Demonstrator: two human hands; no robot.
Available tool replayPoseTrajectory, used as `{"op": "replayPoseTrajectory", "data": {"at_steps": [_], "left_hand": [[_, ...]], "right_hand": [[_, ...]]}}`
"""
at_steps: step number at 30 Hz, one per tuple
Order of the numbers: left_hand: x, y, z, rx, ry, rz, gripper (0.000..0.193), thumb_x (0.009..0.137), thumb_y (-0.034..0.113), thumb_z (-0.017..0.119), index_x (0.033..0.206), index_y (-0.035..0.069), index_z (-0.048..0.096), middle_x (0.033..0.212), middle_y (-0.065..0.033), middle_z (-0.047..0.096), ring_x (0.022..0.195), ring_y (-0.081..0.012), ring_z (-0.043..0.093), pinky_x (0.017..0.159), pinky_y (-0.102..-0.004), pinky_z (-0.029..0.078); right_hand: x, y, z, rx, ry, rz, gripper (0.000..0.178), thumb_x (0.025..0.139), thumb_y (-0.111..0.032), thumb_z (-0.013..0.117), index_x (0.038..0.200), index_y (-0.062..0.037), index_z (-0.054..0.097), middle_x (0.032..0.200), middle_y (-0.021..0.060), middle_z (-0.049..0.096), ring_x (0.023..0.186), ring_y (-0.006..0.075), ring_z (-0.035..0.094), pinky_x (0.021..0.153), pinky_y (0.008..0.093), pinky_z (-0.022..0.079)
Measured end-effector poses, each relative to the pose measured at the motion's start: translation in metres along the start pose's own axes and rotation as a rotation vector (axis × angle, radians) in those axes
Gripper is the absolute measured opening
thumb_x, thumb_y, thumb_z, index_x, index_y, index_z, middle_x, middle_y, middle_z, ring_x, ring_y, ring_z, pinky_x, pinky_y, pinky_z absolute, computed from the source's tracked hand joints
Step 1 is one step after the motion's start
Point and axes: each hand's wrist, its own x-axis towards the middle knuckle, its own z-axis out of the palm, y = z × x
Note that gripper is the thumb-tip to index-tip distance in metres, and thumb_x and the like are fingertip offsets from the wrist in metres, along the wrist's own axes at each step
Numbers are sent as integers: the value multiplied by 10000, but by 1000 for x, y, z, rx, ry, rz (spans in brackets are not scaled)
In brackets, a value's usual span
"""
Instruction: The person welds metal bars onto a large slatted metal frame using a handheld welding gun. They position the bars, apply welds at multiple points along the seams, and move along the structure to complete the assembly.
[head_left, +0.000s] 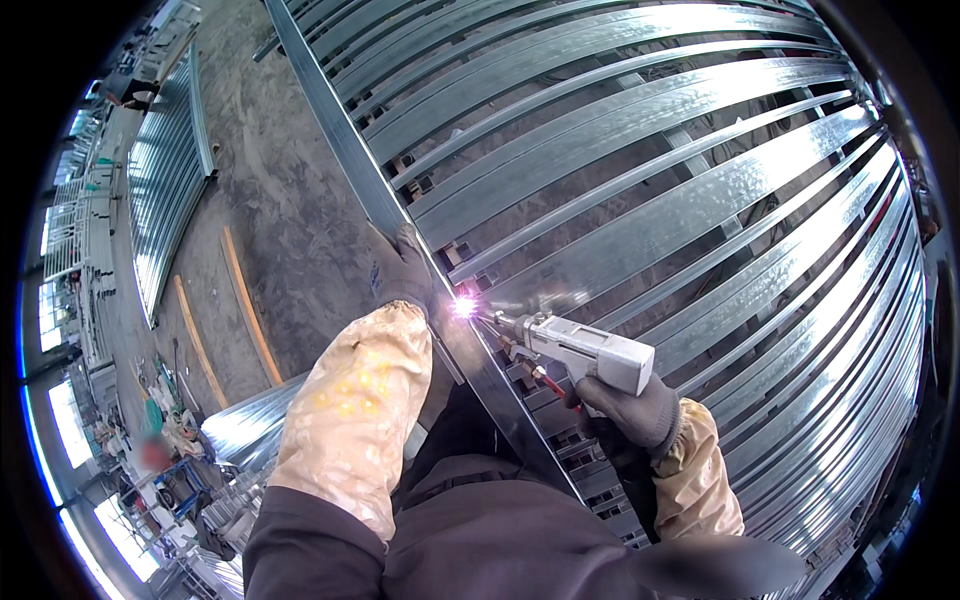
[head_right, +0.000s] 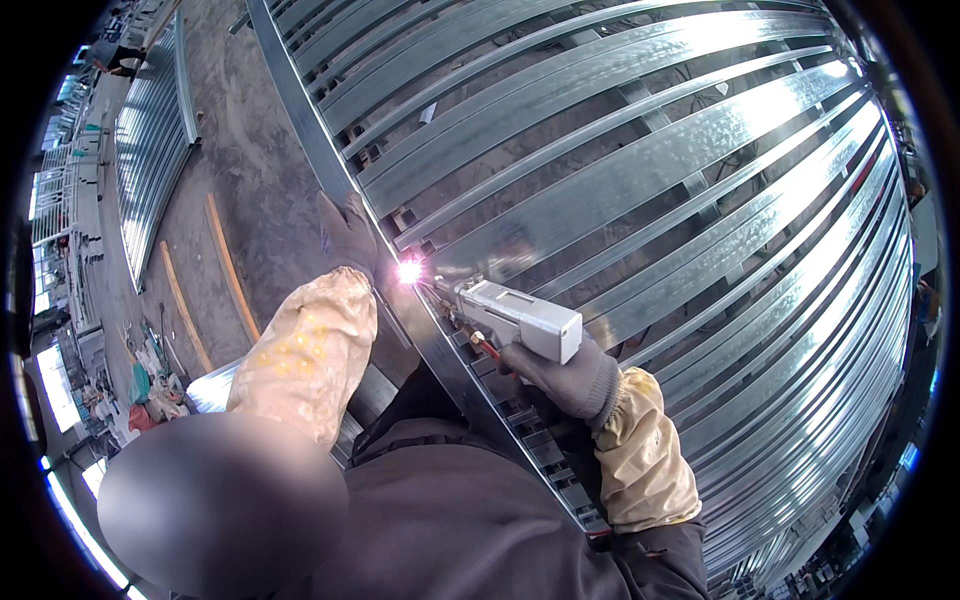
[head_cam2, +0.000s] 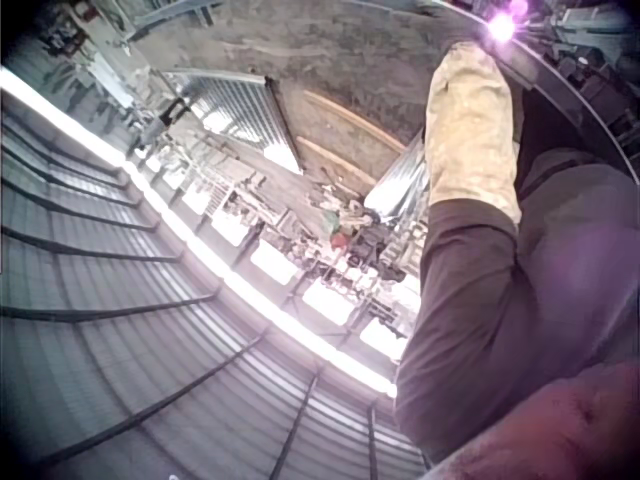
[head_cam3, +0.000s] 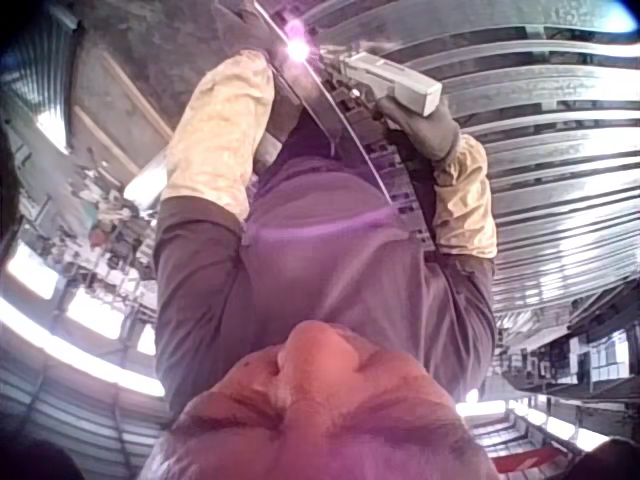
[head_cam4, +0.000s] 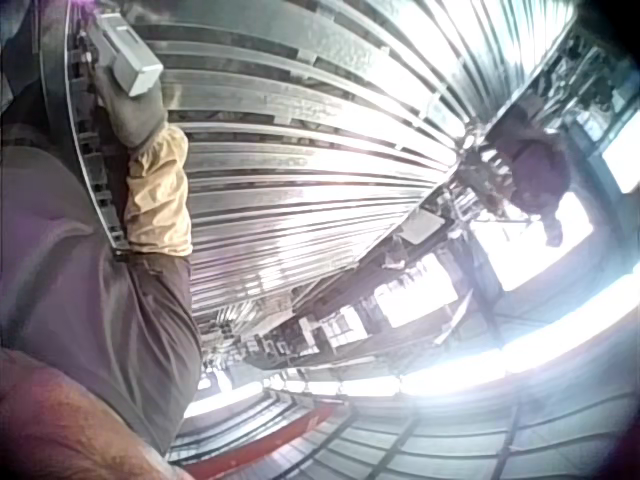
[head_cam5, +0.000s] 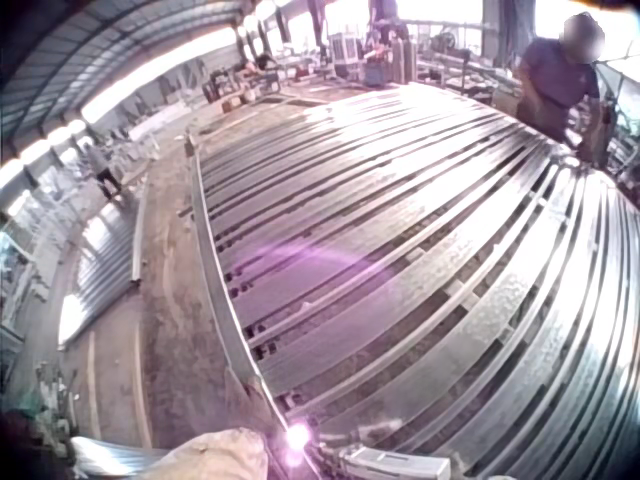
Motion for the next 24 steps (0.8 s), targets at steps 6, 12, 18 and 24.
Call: {"op": "replayPoseTrajectory", "data": {"at_steps": [6, 12, 18, 24], "left_hand": [[-4, 10, -1, -69, -24, -7, 697, 1090, 397, 410, 1598, -14, 168, 1548, -298, 430, 1387, -438, 487, 1122, -456, 426], [-2, 5, -6, -122, -91, -71, 693, 1088, 404, 411, 1605, 8, 172, 1529, -291, 458, 1379, -435, 495, 1114, -458, 432], [-4, 11, -7, -73, -56, -43, 699, 1085, 422, 409, 1607, 19, 178, 1510, -289, 482, 1358, -439, 511, 1100, -466, 438], [4, -4, 7, -93, 69, 20, 557, 1072, 344, 514, 1458, -42, 407, 1338, -290, 599, 1227, -419, 593, 1025, -446, 450]], "right_hand": [[1, 9, -3, 9, 12, -19, 338, 948, -198, 680, 1208, 15, 648, 846, 52, 712, 730, 111, 664, 661, 281, 555], [1, 12, -2, 35, 5, -58, 374, 952, -167, 675, 1277, 14, 629, 861, 53, 723, 735, 101, 661, 661, 271, 551], [1, 17, -4, 71, -6, -91, 388, 957, -164, 671, 1298, 15, 619, 900, 51, 727, 734, 98, 658, 653, 268, 554], [-1, 30, -9, 168, -24, -31, 453, 984, -171, 647, 1390, 7, 555, 972, 80, 736, 697, 107, 653, 620, 263, 555]]}}
